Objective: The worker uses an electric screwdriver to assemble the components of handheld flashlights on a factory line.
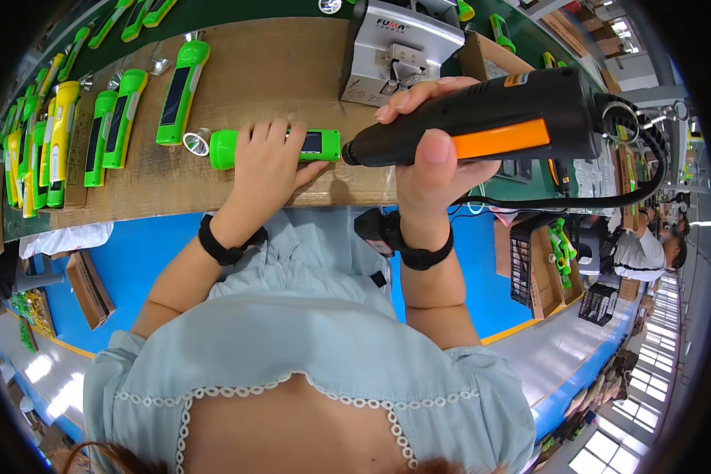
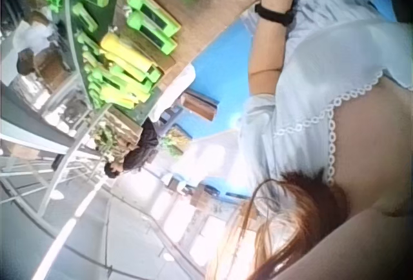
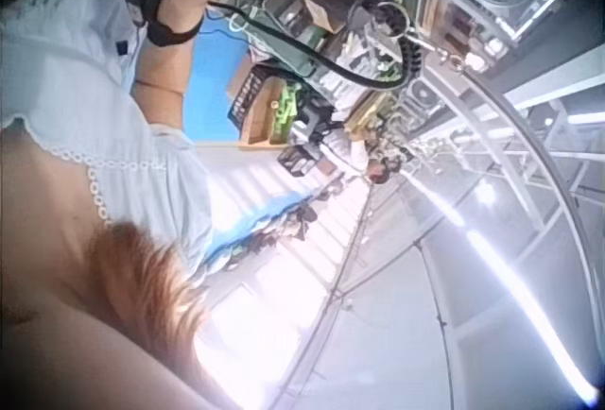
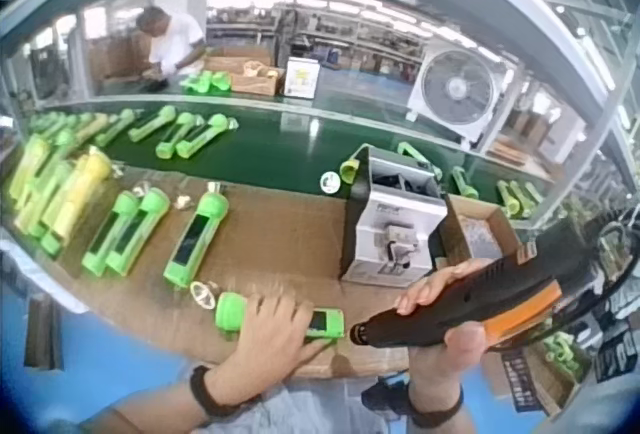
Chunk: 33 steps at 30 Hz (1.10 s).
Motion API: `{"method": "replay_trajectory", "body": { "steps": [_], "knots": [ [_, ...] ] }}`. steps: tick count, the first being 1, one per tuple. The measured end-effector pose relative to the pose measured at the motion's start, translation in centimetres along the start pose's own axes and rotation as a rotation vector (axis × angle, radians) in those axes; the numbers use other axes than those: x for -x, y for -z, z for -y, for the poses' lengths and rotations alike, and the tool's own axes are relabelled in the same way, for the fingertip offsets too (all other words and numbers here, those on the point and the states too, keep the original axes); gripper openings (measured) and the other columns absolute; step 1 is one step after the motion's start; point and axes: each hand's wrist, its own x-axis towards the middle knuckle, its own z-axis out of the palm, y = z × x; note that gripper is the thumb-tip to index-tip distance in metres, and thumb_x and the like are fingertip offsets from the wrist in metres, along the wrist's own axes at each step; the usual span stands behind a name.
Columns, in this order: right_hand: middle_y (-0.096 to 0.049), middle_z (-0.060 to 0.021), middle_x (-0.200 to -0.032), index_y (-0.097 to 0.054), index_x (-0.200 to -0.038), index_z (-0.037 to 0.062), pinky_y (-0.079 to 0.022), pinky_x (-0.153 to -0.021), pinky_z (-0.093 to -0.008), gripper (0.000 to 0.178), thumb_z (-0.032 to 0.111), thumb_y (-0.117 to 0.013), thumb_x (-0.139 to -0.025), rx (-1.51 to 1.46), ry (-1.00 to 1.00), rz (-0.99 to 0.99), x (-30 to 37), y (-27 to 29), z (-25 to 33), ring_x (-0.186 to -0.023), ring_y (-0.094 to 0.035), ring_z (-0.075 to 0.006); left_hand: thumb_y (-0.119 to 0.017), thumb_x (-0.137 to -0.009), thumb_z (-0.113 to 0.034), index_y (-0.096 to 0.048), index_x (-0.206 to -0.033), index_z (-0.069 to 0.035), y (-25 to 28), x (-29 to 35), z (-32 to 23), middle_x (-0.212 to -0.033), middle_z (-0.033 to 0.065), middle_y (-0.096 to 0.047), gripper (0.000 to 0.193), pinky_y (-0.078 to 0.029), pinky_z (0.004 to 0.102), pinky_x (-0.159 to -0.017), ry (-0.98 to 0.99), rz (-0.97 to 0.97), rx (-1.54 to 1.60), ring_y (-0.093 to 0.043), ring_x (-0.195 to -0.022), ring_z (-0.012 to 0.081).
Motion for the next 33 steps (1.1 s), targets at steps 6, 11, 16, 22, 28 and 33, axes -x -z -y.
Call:
{"method": "replay_trajectory", "body": {
  "steps": [6,11,16,22,28,33],
  "knots": [
    [-0.056,-0.0141,-0.076,-0.044,-0.102,-0.0016,-0.05,-0.061,-0.0337,0.056,0.036,-0.073,-0.073,0.016,-0.023,-0.004,-0.1,0.0,-1.0,-0.063,-0.058,-0.0223,-0.072,-0.064,-0.042,-0.056,-0.1,-0.005,-0.2,0.0,0.0,-0.088,0.0091,-0.052,0.054,-0.037,0.0421,-0.083,0.006,0.003,0.015,-0.05,-0.088,0.0252],
    [-0.055,-0.0133,-0.076,-0.044,-0.103,-0.0007,-0.051,-0.061,-0.0343,0.059,0.041,-0.073,-0.072,0.035,-0.03,-0.005,0.0,-0.1,-1.1,-0.064,-0.058,-0.0225,-0.072,-0.063,-0.041,-0.056,-0.101,-0.007,-0.3,-0.1,0.3,-0.092,0.0092,-0.054,0.054,-0.037,0.0388,-0.08,-0.002,-0.011,0.015,-0.051,-0.086,0.0249],
    [-0.053,-0.0108,-0.078,-0.041,-0.108,0.004,-0.05,-0.063,-0.0359,0.07,0.054,-0.071,-0.07,0.006,-0.032,0.053,-0.6,0.9,-1.1,-0.066,-0.057,-0.0227,-0.071,-0.063,-0.044,-0.057,-0.099,-0.007,-0.1,-0.7,0.8,-0.09,0.0078,-0.054,0.054,-0.039,0.0379,-0.076,-0.001,0.014,0.048,-0.052,-0.086,0.0241],
    [-0.051,-0.0087,-0.079,-0.041,-0.109,0.0084,-0.045,-0.063,-0.0379,0.071,0.071,-0.048,-0.076,0.004,0.056,0.235,-1.8,1.5,-2.5,-0.065,-0.052,-0.0223,-0.071,-0.061,-0.049,-0.063,-0.079,-0.006,-0.4,-1.9,1.8,-0.081,0.0061,-0.049,0.048,-0.04,0.0351,-0.069,0.005,0.032,0.103,-0.051,-0.082,0.0215],
    [-0.051,-0.0098,-0.082,-0.037,-0.111,0.0075,-0.048,-0.065,-0.0373,0.076,0.067,-0.061,-0.07,0.002,0.02,0.204,-1.7,1.4,-2.3,-0.067,-0.055,-0.0225,-0.07,-0.061,-0.049,-0.064,-0.077,-0.006,-0.4,-2.1,2.2,-0.079,0.0058,-0.049,0.047,-0.04,0.0353,-0.067,-0.022,0.001,0.096,-0.051,-0.081,0.0223],
    [-0.052,-0.0114,-0.082,-0.037,-0.11,0.0064,-0.049,-0.065,-0.0377,0.073,0.061,-0.066,-0.071,-0.081,0.002,0.255,-1.3,1.7,-2.3,-0.068,-0.056,-0.0232,-0.07,-0.061,-0.05,-0.063,-0.077,-0.005,-0.1,-2.2,2.1,-0.081,0.0065,-0.049,0.048,-0.04,0.0355,-0.068,-0.009,0.081,0.088,-0.051,-0.083,0.0229]
  ]
}}
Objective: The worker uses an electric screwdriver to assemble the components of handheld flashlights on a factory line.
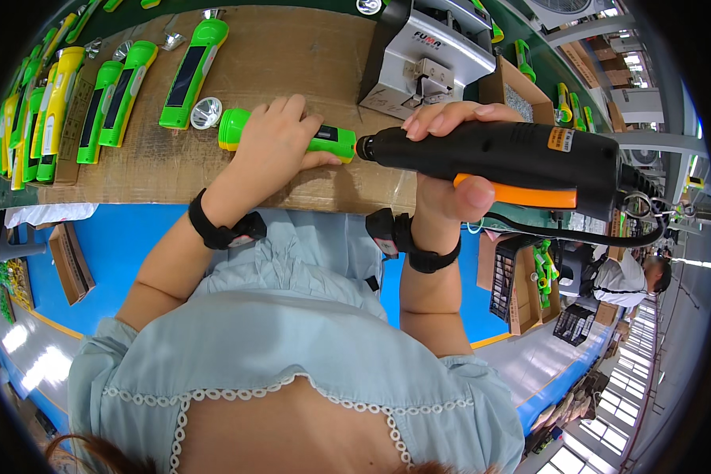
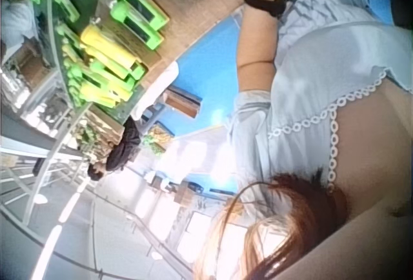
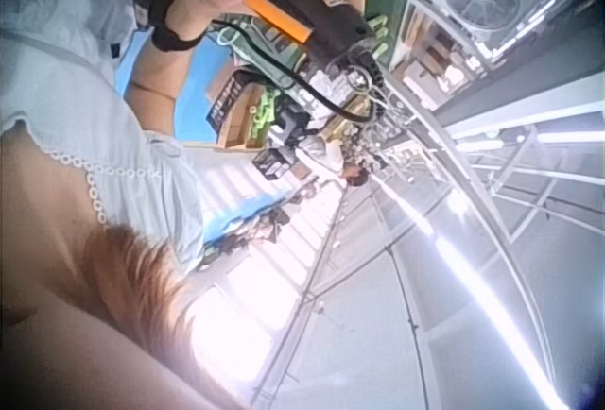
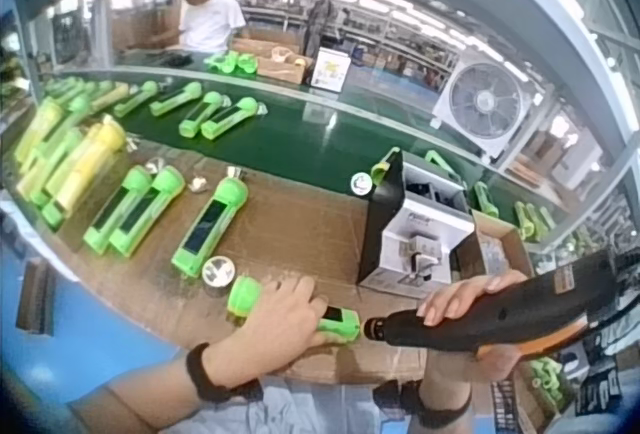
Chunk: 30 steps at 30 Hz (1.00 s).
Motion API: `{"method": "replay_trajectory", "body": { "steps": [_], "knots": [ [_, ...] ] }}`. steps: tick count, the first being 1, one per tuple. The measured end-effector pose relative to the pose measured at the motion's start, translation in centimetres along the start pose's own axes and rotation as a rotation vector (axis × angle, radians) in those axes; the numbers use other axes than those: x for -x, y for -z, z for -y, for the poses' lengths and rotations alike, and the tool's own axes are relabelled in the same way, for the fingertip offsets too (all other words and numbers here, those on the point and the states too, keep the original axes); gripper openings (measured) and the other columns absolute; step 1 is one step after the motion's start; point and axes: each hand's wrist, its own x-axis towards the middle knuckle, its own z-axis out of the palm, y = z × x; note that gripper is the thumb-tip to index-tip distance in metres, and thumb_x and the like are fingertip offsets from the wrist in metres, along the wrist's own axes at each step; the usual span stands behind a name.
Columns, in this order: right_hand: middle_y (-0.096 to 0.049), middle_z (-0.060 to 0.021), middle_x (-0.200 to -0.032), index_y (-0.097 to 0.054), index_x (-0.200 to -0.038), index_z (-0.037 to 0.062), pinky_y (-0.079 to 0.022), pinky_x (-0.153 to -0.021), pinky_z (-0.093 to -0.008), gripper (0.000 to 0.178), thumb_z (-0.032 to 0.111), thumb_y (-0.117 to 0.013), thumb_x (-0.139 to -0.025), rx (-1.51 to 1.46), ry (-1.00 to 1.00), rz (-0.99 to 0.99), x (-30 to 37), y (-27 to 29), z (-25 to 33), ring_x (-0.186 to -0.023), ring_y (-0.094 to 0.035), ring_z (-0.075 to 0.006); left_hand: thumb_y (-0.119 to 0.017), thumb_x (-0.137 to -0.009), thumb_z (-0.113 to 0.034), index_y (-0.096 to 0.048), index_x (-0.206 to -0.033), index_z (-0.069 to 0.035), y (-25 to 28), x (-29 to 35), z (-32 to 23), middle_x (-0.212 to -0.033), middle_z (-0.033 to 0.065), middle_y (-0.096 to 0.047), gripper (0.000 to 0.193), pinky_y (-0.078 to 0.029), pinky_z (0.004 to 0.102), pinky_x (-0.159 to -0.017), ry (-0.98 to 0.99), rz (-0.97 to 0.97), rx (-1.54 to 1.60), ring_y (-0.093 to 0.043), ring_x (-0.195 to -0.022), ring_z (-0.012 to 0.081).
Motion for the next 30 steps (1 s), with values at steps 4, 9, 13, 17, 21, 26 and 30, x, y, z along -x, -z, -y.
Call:
{"method": "replay_trajectory", "body": {
  "steps": [4,9,13,17,21,26,30],
  "knots": [
    [-0.053,-0.0127,-0.081,-0.038,-0.109,0.0047,-0.049,-0.065,-0.0381,0.07,0.051,-0.073,-0.07,-0.043,-0.07,0.059,0.4,-0.6,0.4,-0.068,-0.056,-0.0237,-0.07,-0.06,-0.052,-0.061,-0.083,-0.006,0.0,1.0,-0.7,-0.083,0.007,-0.049,0.053,-0.038,0.0365,-0.071,0.008,-0.017,-0.05,-0.049,-0.085,0.0236],
    [-0.053,-0.0125,-0.08,-0.042,-0.105,0.0016,-0.049,-0.064,-0.0352,0.055,0.031,-0.075,-0.072,-0.017,-0.141,0.037,1.6,-2.0,-0.1,-0.069,-0.056,-0.0228,-0.071,-0.057,-0.053,-0.057,-0.089,-0.005,-0.1,2.0,-1.3,-0.086,0.0066,-0.046,0.059,-0.036,0.0366,-0.073,-0.031,-0.065,-0.085,-0.045,-0.086,0.023],
    [-0.053,-0.0122,-0.079,-0.042,-0.103,0.001,-0.049,-0.063,-0.0334,0.052,0.028,-0.074,-0.073,0.02,-0.162,0.004,1.8,-2.4,-0.2,-0.069,-0.055,-0.0219,-0.072,-0.057,-0.05,-0.057,-0.099,-0.006,0.3,2.1,-1.5,-0.093,0.0089,-0.049,0.062,-0.038,0.0402,-0.08,0.025,0.072,-0.044,-0.048,-0.092,0.0255],
    [-0.053,-0.0121,-0.078,-0.043,-0.101,0.0002,-0.048,-0.063,-0.0324,0.045,0.023,-0.071,-0.075,0.022,-0.177,-0.012,1.4,-2.8,-0.5,-0.068,-0.054,-0.021,-0.071,-0.058,-0.051,-0.056,-0.088,-0.005,0.0,2.1,-1.3,-0.085,0.0062,-0.045,0.056,-0.036,0.036,-0.073,-0.028,-0.057,-0.081,-0.045,-0.084,0.0218],
    [-0.054,-0.0123,-0.075,-0.045,-0.1,-0.0019,-0.048,-0.061,-0.0316,0.038,0.017,-0.067,-0.077,0.154,-0.133,-0.016,0.7,-2.6,-0.8,-0.066,-0.056,-0.0205,-0.071,-0.061,-0.048,-0.056,-0.09,-0.005,-0.1,1.9,-1.4,-0.086,0.0063,-0.046,0.054,-0.036,0.0363,-0.074,-0.012,-0.046,-0.091,-0.045,-0.084,0.022],
    [-0.054,-0.0111,-0.074,-0.046,-0.1,0.0004,-0.05,-0.059,-0.0337,0.048,0.036,-0.068,-0.076,0.017,-0.11,-0.084,-0.1,-1.2,0.2,-0.063,-0.057,-0.0222,-0.072,-0.064,-0.038,-0.055,-0.101,-0.004,0.5,1.9,-1.1,-0.095,0.0092,-0.049,0.054,-0.038,0.0374,-0.079,-0.025,-0.003,-0.072,-0.048,-0.091,0.0252],
    [-0.054,-0.011,-0.074,-0.047,-0.1,0.0001,-0.05,-0.059,-0.0355,0.054,0.048,-0.063,-0.079,0.126,0.096,-0.271,-3.2,0.2,3.3,-0.062,-0.057,-0.0231,-0.075,-0.063,-0.022,-0.053,-0.111,-0.004,4.2,2.5,0.0,-0.108,0.0138,-0.051,0.056,-0.037,0.0411,-0.089,-0.052,-0.015,0.157,-0.048,-0.1,0.0329]
  ]
}}
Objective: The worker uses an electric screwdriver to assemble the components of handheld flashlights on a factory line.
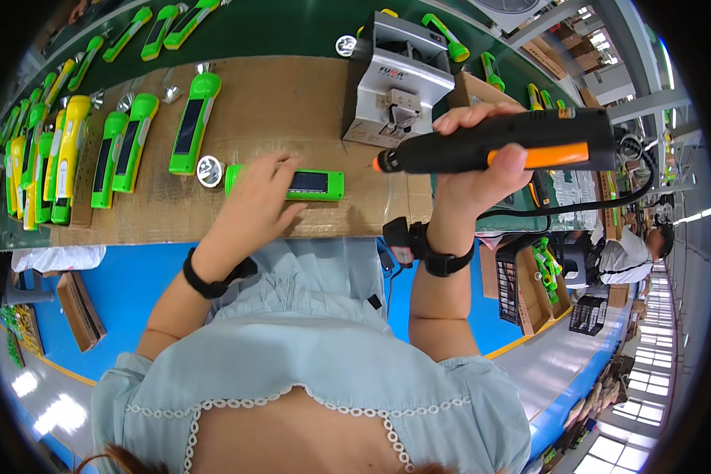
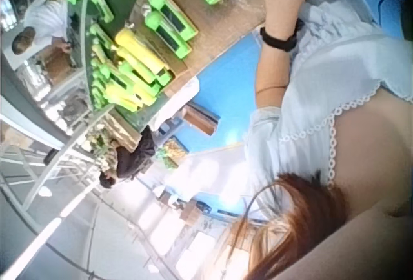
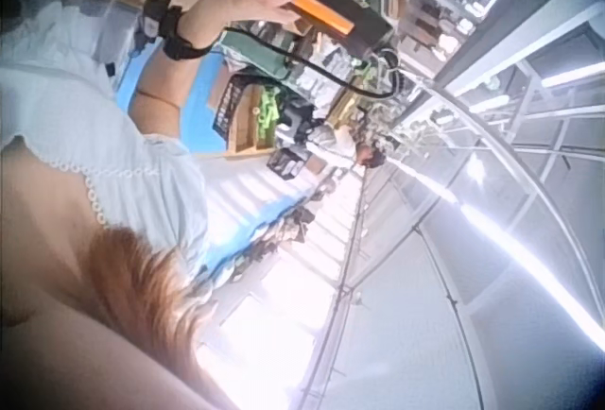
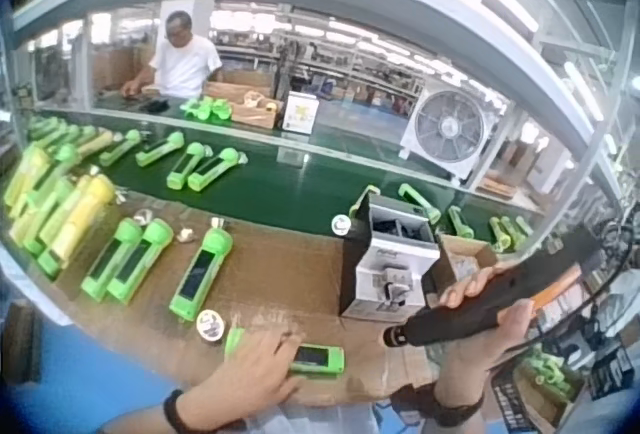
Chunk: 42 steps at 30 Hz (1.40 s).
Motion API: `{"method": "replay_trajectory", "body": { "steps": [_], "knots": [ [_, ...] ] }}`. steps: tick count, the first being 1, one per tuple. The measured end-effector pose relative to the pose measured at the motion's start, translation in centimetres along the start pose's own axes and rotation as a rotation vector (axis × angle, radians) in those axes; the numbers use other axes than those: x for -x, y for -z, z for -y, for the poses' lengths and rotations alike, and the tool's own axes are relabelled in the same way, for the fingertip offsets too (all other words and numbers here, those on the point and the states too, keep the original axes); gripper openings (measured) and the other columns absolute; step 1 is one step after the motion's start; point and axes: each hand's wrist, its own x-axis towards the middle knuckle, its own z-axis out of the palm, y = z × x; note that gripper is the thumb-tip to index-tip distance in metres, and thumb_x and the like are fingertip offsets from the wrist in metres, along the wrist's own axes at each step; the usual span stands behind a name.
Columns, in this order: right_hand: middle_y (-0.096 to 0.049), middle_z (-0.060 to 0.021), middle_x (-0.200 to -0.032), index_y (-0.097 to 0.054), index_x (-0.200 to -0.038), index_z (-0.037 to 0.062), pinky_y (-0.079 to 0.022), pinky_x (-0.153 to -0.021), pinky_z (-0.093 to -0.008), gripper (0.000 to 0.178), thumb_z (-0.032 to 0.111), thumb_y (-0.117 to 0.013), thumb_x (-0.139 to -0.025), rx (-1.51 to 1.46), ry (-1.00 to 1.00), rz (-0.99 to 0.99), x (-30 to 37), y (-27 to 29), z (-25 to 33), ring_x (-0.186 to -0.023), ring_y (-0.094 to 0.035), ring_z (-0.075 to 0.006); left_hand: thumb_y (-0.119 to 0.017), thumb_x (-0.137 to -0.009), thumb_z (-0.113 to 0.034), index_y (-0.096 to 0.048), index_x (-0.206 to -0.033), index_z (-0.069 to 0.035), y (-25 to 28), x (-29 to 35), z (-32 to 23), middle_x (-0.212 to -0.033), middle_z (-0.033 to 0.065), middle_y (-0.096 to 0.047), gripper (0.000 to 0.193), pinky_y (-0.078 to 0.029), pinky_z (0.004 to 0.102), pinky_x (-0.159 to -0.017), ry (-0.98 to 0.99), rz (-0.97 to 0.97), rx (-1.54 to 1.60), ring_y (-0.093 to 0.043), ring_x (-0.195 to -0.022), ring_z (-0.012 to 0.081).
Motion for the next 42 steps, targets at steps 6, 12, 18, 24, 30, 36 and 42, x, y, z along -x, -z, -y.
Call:
{"method": "replay_trajectory", "body": {
  "steps": [6,12,18,24,30,36,42],
  "knots": [
    [-0.057,-0.0145,-0.073,-0.049,-0.097,-0.0026,-0.049,-0.053,-0.0339,0.032,0.021,-0.064,-0.083,0.293,0.223,-0.124,-4.3,0.0,-2.2,-0.056,-0.057,-0.0232,-0.076,-0.06,-0.02,-0.057,-0.104,-0.006,3.4,1.5,3.4,-0.101,0.0118,-0.056,0.05,-0.036,0.0424,-0.092,0.008,0.069,0.008,-0.05,-0.098,0.033],
    [-0.057,-0.0133,-0.068,-0.049,-0.093,-0.0042,-0.049,-0.054,-0.0308,0.027,0.019,-0.062,-0.085,0.361,0.184,-0.091,-5.0,0.3,-3.7,-0.055,-0.056,-0.0205,-0.077,-0.056,-0.023,-0.059,-0.096,-0.006,2.5,3.1,3.1,-0.091,0.0097,-0.057,0.047,-0.037,0.0411,-0.086,-0.053,0.059,0.14,-0.052,-0.088,0.0295],
    [-0.055,-0.0129,-0.068,-0.051,-0.088,-0.0039,-0.047,-0.053,-0.0314,0.03,0.024,-0.06,-0.085,0.36,0.029,0.027,-4.9,0.7,-3.0,-0.055,-0.056,-0.0214,-0.08,-0.056,-0.025,-0.058,-0.093,-0.006,2.0,3.1,2.9,-0.09,0.0087,-0.057,0.047,-0.037,0.0435,-0.089,-0.031,0.033,0.167,-0.053,-0.086,0.0286],
    [-0.056,-0.0135,-0.068,-0.049,-0.093,-0.0033,-0.049,-0.052,-0.0297,0.04,0.031,-0.065,-0.079,-0.013,-0.168,0.127,-0.6,-0.5,-0.9,-0.056,-0.058,-0.0197,-0.08,-0.056,-0.025,-0.057,-0.093,-0.005,1.2,3.4,3.0,-0.09,0.0074,-0.059,0.048,-0.035,0.0442,-0.093,-0.004,0.036,0.134,-0.054,-0.089,0.0275],
    [-0.054,-0.0131,-0.069,-0.048,-0.097,-0.0023,-0.049,-0.055,-0.0311,0.049,0.039,-0.064,-0.077,0.107,-0.176,0.192,1.8,-1.4,-0.5,-0.059,-0.057,-0.0214,-0.08,-0.056,-0.024,-0.057,-0.093,-0.006,1.3,3.3,3.1,-0.089,0.0067,-0.059,0.047,-0.036,0.0443,-0.093,-0.02,0.042,0.127,-0.055,-0.088,0.0265],
    [-0.053,-0.0134,-0.071,-0.046,-0.099,-0.0022,-0.048,-0.056,-0.0327,0.057,0.046,-0.065,-0.076,0.22,-0.237,0.203,2.3,-1.2,-1.0,-0.059,-0.056,-0.023,-0.08,-0.056,-0.024,-0.058,-0.091,-0.007,1.4,3.3,2.8,-0.088,0.0066,-0.059,0.044,-0.036,0.0439,-0.092,-0.001,0.039,0.133,-0.055,-0.087,0.0259],
    [-0.058,-0.0127,-0.069,-0.05,-0.094,-0.0041,-0.049,-0.053,-0.0293,0.035,0.023,-0.066,-0.078,0.081,-0.186,0.176,2.4,-0.8,-1.9,-0.058,-0.058,-0.0188,-0.08,-0.056,-0.023,-0.058,-0.093,-0.007,1.5,3.3,2.8,-0.088,0.0068,-0.059,0.046,-0.036,0.0442,-0.092,-0.001,0.052,0.129,-0.055,-0.088,0.026]
  ]
}}
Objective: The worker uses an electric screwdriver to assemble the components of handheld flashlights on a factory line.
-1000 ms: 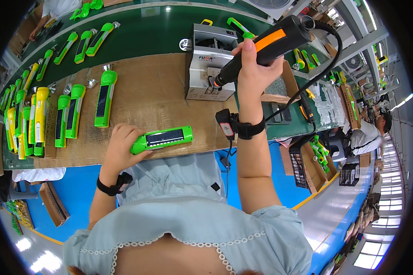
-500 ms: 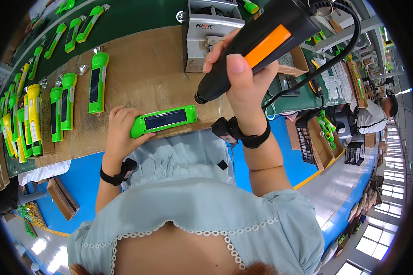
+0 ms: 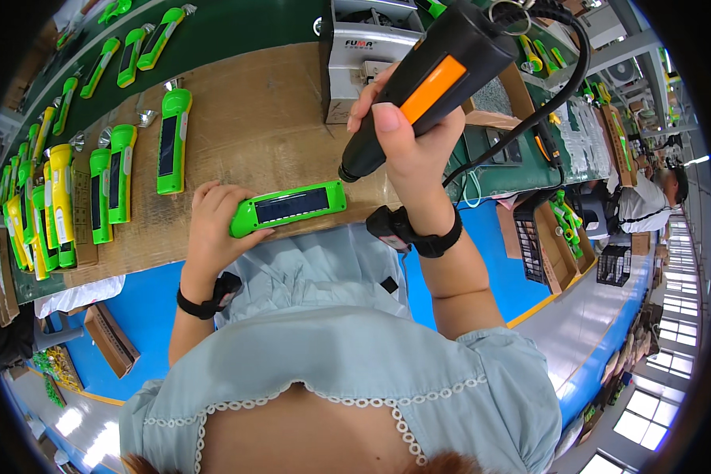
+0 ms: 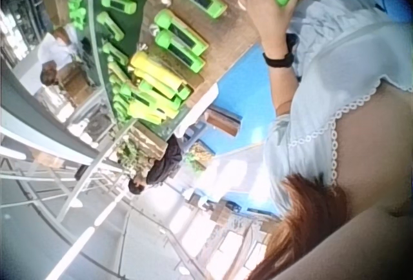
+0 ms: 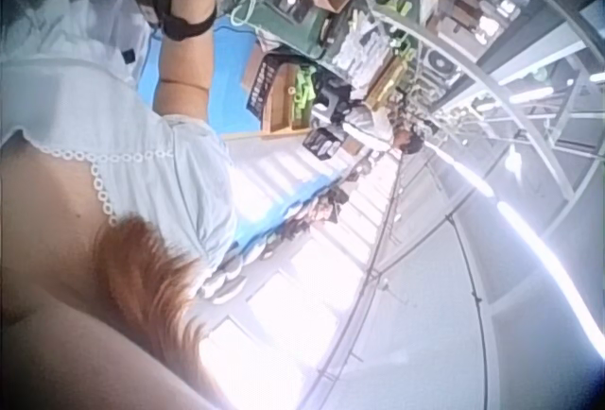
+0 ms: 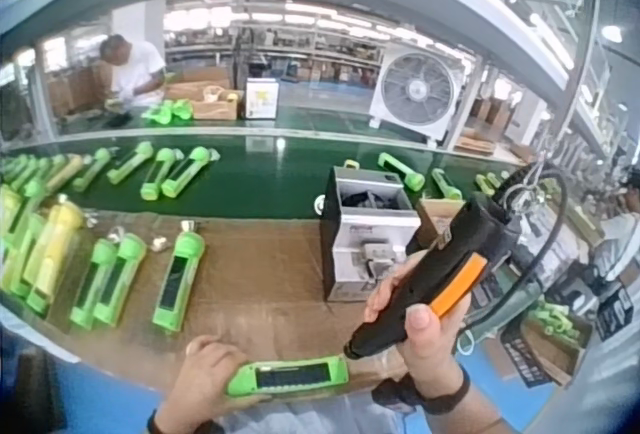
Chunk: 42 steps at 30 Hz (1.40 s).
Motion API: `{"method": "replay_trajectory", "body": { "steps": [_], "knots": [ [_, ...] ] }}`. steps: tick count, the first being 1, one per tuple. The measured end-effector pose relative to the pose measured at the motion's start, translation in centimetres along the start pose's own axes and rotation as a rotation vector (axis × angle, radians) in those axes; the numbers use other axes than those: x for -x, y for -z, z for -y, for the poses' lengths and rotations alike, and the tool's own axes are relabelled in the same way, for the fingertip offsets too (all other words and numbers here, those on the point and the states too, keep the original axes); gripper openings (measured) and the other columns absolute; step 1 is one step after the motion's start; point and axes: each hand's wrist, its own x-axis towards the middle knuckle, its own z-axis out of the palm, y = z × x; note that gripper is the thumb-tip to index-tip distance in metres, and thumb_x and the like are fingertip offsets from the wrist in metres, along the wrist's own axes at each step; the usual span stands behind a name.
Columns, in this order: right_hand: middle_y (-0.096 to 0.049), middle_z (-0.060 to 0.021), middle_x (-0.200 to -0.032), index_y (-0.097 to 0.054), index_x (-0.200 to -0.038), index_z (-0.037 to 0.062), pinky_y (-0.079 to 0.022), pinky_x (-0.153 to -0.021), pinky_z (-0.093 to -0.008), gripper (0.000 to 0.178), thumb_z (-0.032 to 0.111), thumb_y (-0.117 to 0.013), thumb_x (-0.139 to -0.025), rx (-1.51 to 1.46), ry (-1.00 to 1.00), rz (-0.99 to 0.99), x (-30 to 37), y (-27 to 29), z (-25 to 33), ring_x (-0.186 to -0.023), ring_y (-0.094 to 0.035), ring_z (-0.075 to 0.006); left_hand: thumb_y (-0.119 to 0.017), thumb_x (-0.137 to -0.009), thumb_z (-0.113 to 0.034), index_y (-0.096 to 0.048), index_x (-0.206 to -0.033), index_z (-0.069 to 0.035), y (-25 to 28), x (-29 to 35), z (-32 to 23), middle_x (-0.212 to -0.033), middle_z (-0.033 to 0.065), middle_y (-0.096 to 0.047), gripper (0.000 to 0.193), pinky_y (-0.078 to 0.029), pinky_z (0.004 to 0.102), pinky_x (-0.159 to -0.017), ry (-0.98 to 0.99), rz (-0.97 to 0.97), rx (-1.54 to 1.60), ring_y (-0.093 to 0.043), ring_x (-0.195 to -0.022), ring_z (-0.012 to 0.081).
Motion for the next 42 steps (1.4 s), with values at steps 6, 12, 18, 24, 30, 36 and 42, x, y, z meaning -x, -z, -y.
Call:
{"method": "replay_trajectory", "body": {
  "steps": [6,12,18,24,30,36,42],
  "knots": [
    [-0.056,-0.0127,-0.068,-0.049,-0.095,-0.0037,-0.05,-0.053,-0.0303,0.041,0.028,-0.067,-0.077,-0.071,-0.052,-0.003,-0.1,-0.1,1.3,-0.059,-0.059,-0.0202,-0.08,-0.057,-0.021,-0.057,-0.097,-0.006,-0.4,0.7,-0.2,-0.092,0.0069,-0.058,0.048,-0.036,0.0452,-0.093,-0.025,-0.048,-0.026,-0.053,-0.091,0.0263],
    [-0.055,-0.0132,-0.07,-0.047,-0.098,-0.0032,-0.049,-0.054,-0.0308,0.052,0.038,-0.069,-0.074,-0.111,-0.069,-0.009,0.3,-0.5,1.7,-0.06,-0.058,-0.0212,-0.079,-0.057,-0.021,-0.057,-0.098,-0.006,-0.7,1.2,-0.2,-0.094,0.0066,-0.058,0.049,-0.036,0.0459,-0.093,-0.03,-0.063,-0.056,-0.053,-0.092,0.0254],
    [-0.055,-0.0142,-0.072,-0.046,-0.1,-0.0026,-0.049,-0.055,-0.0314,0.061,0.047,-0.069,-0.072,-0.156,-0.114,-0.01,0.5,-0.4,1.8,-0.06,-0.057,-0.0216,-0.078,-0.06,-0.022,-0.057,-0.1,-0.009,-0.7,1.4,0.0,-0.096,0.0055,-0.057,0.047,-0.035,0.0457,-0.094,-0.04,-0.06,-0.043,-0.053,-0.093,0.0242],
    [-0.055,-0.014,-0.072,-0.046,-0.1,-0.0032,-0.05,-0.055,-0.0314,0.061,0.047,-0.069,-0.073,-0.094,-0.103,-0.01,0.5,-0.1,1.4,-0.06,-0.057,-0.0217,-0.079,-0.056,-0.022,-0.058,-0.1,-0.007,-0.8,1.5,0.0,-0.094,0.0062,-0.058,0.051,-0.036,0.0439,-0.093,-0.048,-0.079,-0.051,-0.053,-0.093,0.024],
    [-0.055,-0.0137,-0.071,-0.046,-0.098,-0.0032,-0.05,-0.055,-0.0306,0.059,0.046,-0.069,-0.074,-0.104,-0.09,-0.022,0.5,0.0,1.1,-0.06,-0.057,-0.0211,-0.079,-0.056,-0.022,-0.058,-0.099,-0.007,-0.8,1.4,0.0,-0.093,0.0056,-0.058,0.05,-0.035,0.0436,-0.093,-0.046,-0.078,-0.038,-0.054,-0.091,0.0235],
    [-0.055,-0.0135,-0.071,-0.047,-0.098,-0.0036,-0.049,-0.055,-0.0301,0.053,0.039,-0.068,-0.075,-0.085,-0.065,0.006,0.5,0.1,0.4,-0.06,-0.057,-0.0208,-0.078,-0.06,-0.025,-0.057,-0.099,-0.009,-0.8,1.4,0.2,-0.095,0.005,-0.058,0.048,-0.036,0.0447,-0.092,-0.04,-0.07,-0.038,-0.054,-0.092,0.0226],
    [-0.056,-0.0114,-0.069,-0.048,-0.095,-0.0037,-0.048,-0.055,-0.0288,0.036,0.017,-0.07,-0.074,-0.057,-0.057,0.088,0.8,-0.9,-1.5,-0.061,-0.058,-0.0193,-0.078,-0.055,-0.021,-0.059,-0.092,-0.007,0.0,-0.2,0.1,-0.089,0.007,-0.058,0.044,-0.035,0.0427,-0.09,0.025,-0.016,0.025,-0.053,-0.088,0.0265]
  ]
}}
